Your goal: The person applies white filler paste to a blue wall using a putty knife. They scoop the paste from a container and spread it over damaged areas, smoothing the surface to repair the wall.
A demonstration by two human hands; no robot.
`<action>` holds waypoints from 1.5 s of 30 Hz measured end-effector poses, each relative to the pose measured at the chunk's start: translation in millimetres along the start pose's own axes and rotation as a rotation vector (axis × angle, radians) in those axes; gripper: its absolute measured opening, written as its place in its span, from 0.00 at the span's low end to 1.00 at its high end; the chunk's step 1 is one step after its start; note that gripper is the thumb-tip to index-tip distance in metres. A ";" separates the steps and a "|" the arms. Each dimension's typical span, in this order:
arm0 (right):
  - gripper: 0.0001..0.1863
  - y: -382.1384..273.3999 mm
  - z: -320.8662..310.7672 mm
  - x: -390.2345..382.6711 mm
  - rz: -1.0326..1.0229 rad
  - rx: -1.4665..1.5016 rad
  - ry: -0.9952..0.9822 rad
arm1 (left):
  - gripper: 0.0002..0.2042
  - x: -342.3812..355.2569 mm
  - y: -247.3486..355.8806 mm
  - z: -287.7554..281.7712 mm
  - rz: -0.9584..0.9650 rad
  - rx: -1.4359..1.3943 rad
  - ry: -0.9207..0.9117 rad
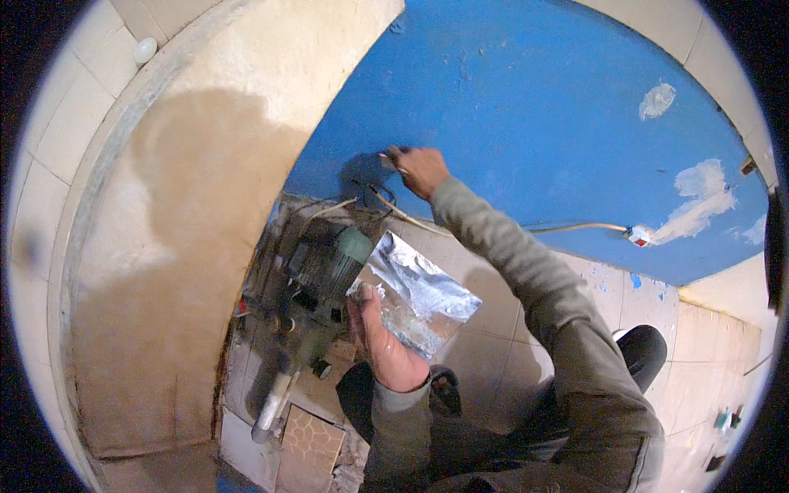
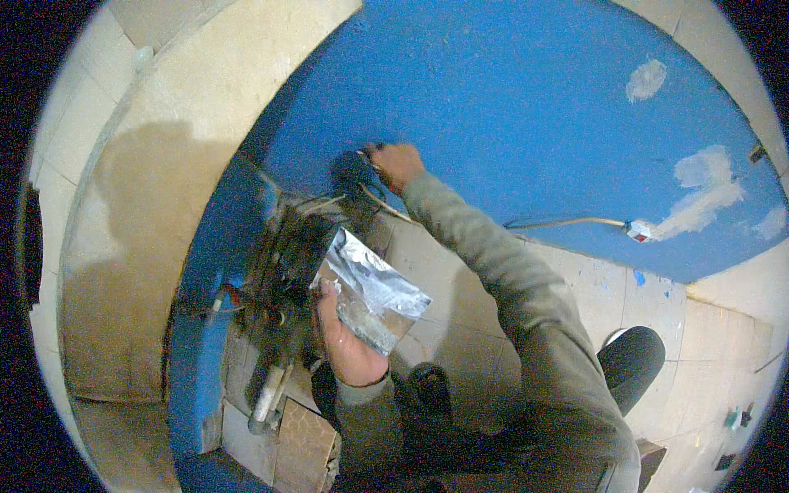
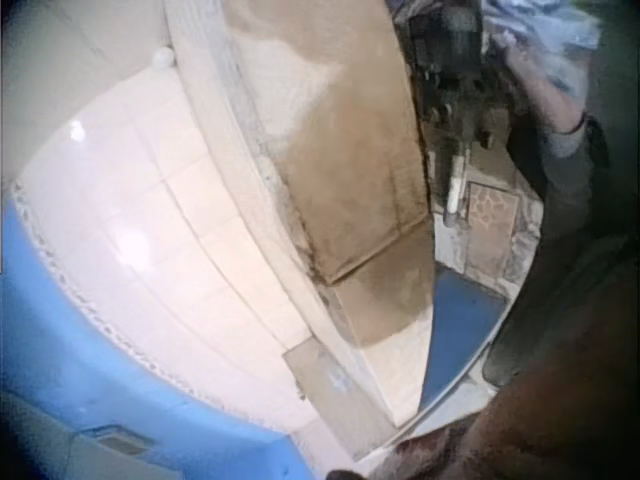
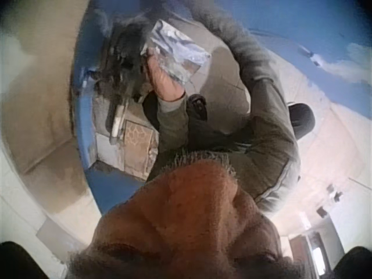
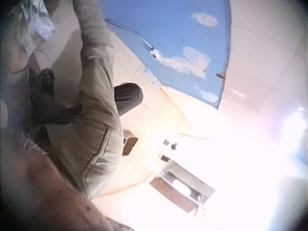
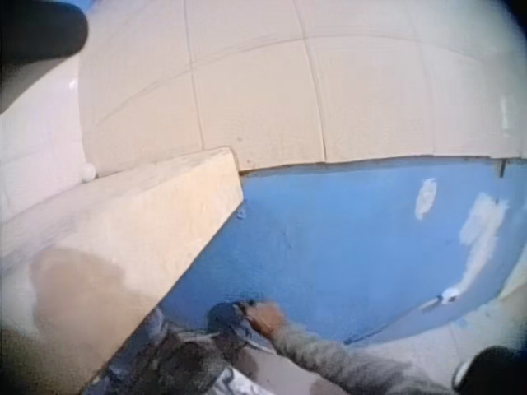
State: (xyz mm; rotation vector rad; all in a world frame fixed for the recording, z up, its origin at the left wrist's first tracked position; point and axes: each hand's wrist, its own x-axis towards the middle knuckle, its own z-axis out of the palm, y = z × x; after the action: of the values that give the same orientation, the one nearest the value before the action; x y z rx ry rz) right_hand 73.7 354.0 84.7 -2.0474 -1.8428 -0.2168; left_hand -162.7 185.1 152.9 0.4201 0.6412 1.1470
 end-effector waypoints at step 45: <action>0.14 20.7 -128.1 -85.2 -0.014 0.200 0.719 | 0.18 -3.3 -4.5 3.1 -0.106 -0.069 -0.008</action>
State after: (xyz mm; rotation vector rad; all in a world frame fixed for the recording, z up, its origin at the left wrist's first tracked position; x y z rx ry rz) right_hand 100.1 225.7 168.1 -1.5345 -1.3602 -0.6472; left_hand -158.3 180.4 153.4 0.3279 0.6077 1.0633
